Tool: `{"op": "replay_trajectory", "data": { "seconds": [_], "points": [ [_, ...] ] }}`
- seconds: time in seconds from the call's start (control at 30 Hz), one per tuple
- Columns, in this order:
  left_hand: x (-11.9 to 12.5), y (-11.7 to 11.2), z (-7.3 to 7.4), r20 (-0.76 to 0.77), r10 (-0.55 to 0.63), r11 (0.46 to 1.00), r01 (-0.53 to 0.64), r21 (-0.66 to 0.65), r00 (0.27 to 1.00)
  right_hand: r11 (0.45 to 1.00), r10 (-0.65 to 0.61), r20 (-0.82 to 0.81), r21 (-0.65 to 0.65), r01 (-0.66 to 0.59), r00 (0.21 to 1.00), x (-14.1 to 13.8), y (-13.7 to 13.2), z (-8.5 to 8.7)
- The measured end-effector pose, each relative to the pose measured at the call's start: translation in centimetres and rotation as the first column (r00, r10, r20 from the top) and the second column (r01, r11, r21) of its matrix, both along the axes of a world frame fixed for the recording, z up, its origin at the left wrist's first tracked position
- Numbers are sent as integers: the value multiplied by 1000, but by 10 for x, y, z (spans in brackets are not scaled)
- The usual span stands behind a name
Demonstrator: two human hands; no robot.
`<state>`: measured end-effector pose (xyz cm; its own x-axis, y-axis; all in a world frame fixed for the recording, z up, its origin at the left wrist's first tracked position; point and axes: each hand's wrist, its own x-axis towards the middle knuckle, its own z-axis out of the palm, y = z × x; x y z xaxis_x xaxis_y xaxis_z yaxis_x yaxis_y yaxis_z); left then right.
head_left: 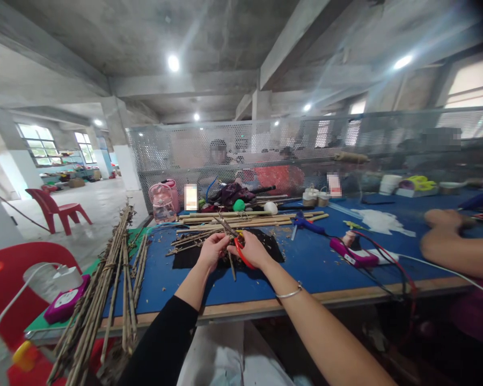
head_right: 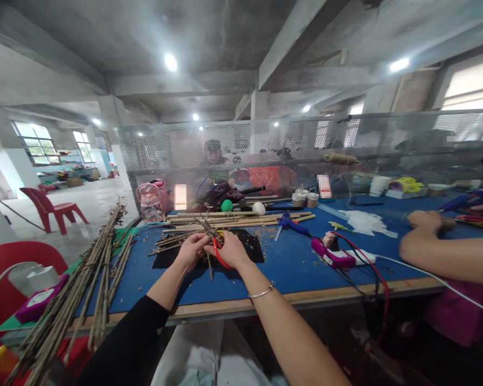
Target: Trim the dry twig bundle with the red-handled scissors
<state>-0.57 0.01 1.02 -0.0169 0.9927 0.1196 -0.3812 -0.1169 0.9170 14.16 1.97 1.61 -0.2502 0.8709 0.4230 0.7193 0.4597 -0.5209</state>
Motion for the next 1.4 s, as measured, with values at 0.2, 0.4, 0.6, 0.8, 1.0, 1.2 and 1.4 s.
{"op": "replay_trajectory", "data": {
  "seconds": [0.2, 0.4, 0.6, 0.8, 1.0, 1.2, 1.4],
  "points": [
    [2, -4, 2, -14, 4, 1000, -4, 3, 1000, 994, -46, 17, -99, 47, 999, -1, -11, 6],
    [3, -6, 4, -6, 5, 1000, -5, -5, 1000, 995, -51, 29, -90, 53, 998, -3, -14, 5],
    [2, -5, 4, -3, 30, 999, -30, -11, 1000, 993, -24, -37, -115, 19, 999, -4, -8, -2],
    [2, -5, 5, -3, 32, 999, -32, -5, 999, 992, -53, -5, -116, 52, 999, -5, -8, 1],
    [1, 1, 1, 68, -31, 999, 29, 34, 997, 995, -53, 60, -84, 58, 997, -13, -11, 15],
    [3, 1, -1, 63, -32, 999, 30, 38, 997, 990, -107, 83, -77, 114, 991, -19, -11, 10],
    [3, -1, 0, 4, 0, 1000, -1, 21, 1000, 987, -122, 133, -89, 134, 984, -15, -11, 9]
  ]
}}
